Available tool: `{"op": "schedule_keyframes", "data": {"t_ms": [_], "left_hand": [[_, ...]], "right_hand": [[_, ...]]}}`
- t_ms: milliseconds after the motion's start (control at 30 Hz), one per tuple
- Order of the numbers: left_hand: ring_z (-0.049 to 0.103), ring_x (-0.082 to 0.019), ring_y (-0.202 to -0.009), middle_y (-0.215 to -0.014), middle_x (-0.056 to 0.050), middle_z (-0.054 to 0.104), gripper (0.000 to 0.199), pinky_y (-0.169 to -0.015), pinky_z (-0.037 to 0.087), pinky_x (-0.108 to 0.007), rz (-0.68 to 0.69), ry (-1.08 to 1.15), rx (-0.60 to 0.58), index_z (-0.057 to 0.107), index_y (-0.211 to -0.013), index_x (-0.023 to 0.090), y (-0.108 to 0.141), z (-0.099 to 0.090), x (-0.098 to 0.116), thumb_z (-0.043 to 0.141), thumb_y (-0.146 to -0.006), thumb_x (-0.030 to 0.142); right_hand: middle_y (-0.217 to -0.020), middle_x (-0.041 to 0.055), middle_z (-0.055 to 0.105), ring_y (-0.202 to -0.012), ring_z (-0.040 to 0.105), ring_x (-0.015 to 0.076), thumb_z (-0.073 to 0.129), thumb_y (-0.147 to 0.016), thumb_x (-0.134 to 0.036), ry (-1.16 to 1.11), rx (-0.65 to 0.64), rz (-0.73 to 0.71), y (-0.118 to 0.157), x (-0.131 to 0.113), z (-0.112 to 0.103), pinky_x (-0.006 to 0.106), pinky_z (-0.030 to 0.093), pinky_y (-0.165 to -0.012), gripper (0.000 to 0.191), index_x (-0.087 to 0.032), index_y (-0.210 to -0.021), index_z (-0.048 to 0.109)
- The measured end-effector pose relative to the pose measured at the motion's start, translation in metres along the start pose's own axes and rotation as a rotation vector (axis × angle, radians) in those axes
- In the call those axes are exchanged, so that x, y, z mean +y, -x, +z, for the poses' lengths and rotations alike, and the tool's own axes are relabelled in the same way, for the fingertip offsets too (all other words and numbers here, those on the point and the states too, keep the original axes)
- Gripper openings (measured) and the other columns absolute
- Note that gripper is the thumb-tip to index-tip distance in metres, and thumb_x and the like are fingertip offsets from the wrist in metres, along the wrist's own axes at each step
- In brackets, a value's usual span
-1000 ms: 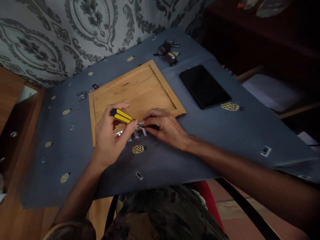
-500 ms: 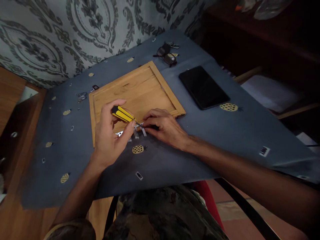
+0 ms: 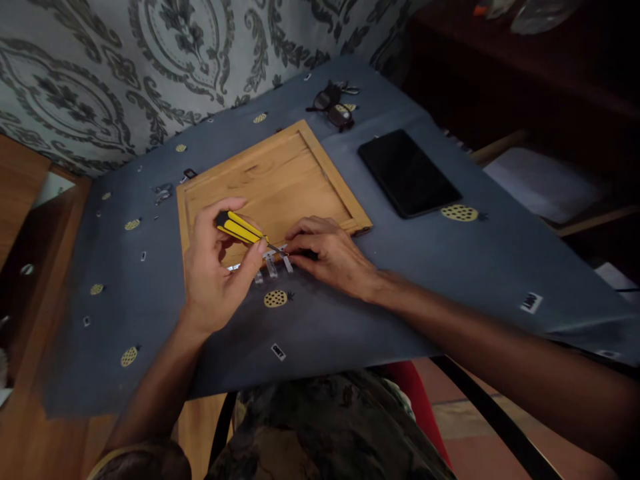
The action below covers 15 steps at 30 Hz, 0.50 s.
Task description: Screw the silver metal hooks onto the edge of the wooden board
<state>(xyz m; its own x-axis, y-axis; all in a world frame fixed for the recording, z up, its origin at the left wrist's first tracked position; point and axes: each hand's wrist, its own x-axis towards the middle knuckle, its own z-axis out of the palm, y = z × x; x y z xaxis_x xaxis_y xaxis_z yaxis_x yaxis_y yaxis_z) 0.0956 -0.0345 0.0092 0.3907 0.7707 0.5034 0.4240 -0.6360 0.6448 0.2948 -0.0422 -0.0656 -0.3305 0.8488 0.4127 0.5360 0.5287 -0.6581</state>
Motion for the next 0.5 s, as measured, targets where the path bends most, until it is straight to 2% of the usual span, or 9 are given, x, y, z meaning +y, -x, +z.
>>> {"op": "schedule_keyframes", "data": {"t_ms": [500], "left_hand": [[0.069, -0.013, -0.097, -0.105, -0.001, 0.067, 0.045, -0.087, 0.061, -0.027, 0.02, 0.004, -0.062, 0.049, -0.133, 0.025, 0.0013, 0.0012, 0.0006, 0.068, -0.092, 0.02]], "right_hand": [[-0.1, 0.0075, 0.072, -0.095, 0.065, 0.0221, 0.069, -0.09, -0.015, 0.006, 0.034, -0.032, 0.0008, 0.0029, 0.0028, 0.037, 0.047, -0.086, 0.008, -0.019, -0.092, 0.076]]}}
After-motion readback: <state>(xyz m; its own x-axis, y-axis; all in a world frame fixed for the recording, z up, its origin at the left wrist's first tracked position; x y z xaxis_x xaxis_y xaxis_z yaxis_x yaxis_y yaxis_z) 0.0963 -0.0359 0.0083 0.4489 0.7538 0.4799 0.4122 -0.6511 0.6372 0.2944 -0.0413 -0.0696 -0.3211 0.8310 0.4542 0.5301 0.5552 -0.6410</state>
